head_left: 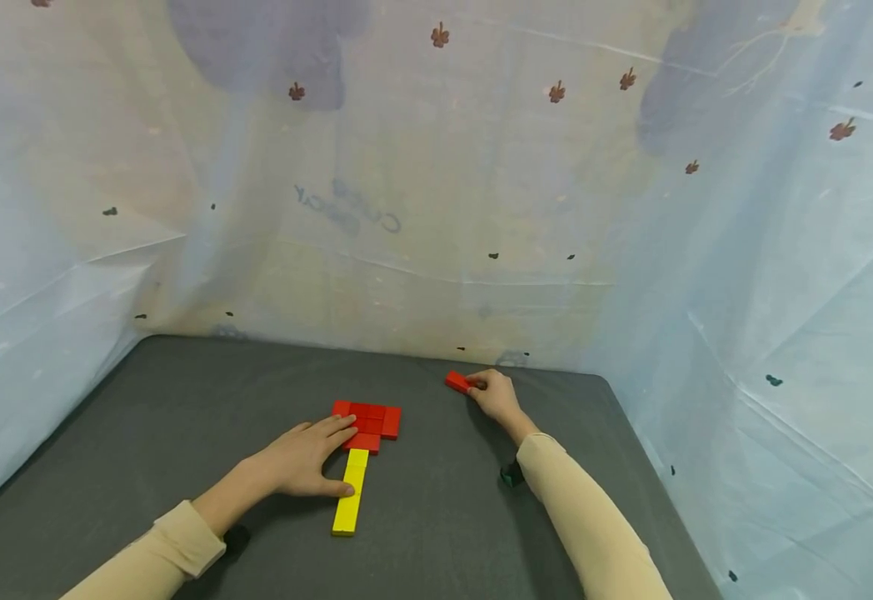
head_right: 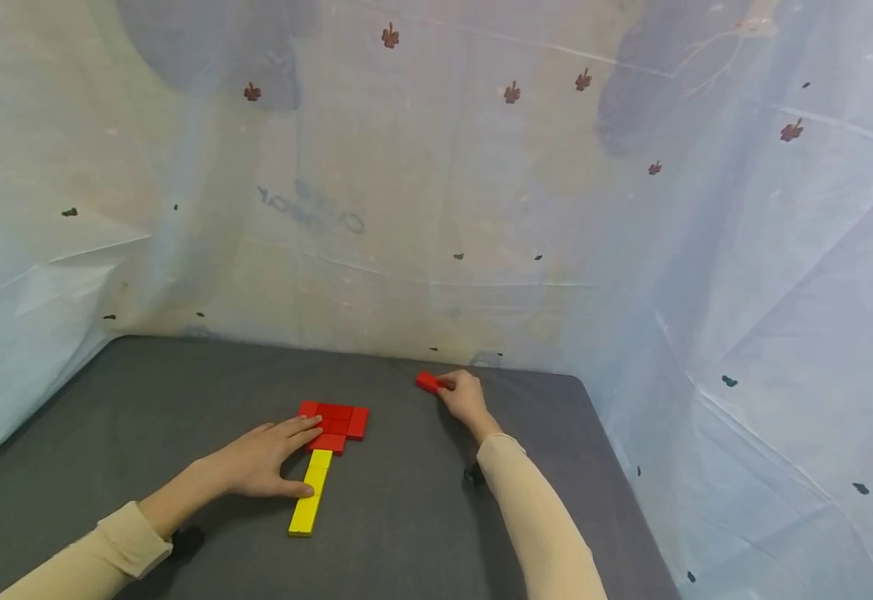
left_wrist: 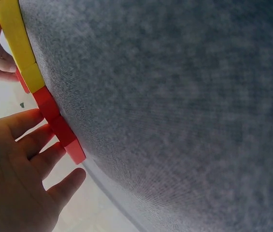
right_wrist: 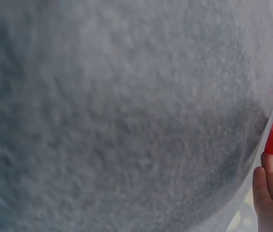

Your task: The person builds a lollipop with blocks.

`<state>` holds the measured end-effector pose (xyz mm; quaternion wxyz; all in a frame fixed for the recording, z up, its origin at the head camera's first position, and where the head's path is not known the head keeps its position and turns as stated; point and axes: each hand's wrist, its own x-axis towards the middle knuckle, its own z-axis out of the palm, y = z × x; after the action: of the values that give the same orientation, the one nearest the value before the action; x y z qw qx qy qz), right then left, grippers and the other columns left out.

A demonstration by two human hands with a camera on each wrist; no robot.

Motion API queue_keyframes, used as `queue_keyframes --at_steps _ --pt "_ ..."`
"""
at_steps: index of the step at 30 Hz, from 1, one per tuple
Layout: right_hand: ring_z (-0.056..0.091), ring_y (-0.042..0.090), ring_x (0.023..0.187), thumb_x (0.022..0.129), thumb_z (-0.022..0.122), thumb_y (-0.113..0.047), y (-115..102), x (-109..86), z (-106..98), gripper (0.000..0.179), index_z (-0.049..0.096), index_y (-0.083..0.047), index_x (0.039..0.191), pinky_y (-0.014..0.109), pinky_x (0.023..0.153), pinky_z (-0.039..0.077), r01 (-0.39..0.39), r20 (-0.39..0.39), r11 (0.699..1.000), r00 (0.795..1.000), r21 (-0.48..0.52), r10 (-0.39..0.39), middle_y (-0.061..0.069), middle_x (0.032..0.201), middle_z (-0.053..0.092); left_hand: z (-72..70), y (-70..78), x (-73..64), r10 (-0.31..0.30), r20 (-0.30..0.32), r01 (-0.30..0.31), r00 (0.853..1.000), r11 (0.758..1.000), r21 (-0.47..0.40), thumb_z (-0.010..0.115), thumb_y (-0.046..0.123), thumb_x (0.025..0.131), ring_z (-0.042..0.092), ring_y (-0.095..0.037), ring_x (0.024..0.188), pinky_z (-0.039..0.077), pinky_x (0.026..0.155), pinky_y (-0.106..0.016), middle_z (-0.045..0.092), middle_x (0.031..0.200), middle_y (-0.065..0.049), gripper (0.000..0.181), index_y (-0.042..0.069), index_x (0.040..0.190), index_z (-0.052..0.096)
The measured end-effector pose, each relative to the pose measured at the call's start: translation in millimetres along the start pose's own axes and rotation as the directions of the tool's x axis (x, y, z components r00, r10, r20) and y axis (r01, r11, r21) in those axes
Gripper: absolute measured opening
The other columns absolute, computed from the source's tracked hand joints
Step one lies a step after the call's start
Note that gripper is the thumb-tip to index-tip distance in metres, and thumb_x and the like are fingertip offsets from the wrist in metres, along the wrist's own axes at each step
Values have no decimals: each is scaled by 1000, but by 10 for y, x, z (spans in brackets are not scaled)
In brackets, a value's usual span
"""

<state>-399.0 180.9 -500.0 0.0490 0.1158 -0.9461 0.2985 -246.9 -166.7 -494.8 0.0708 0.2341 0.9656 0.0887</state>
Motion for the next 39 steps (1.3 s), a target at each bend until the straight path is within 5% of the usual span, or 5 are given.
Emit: queue_keyframes --at_steps 15,39 --pt "63 24 103 89 69 -16 -311 -149 102 24 71 -14 113 38 85 54 106 -4 986 994 128 -106 8 121 62 35 -14 9 -5 -10 5 1000 1000 4 57 81 69 32 -25 141 27 110 -59 30 156 -2 105 19 150 35" --pt "62 21 106 92 64 -12 -869 -145 479 26 69 -11 117 33 89 53 284 108 949 948 137 -299 7 120 61 1 -6 13 -22 15 22 1000 1000 9 54 84 68 30 -25 142 27 110 -59 29 157 -1 106 20 150 35"
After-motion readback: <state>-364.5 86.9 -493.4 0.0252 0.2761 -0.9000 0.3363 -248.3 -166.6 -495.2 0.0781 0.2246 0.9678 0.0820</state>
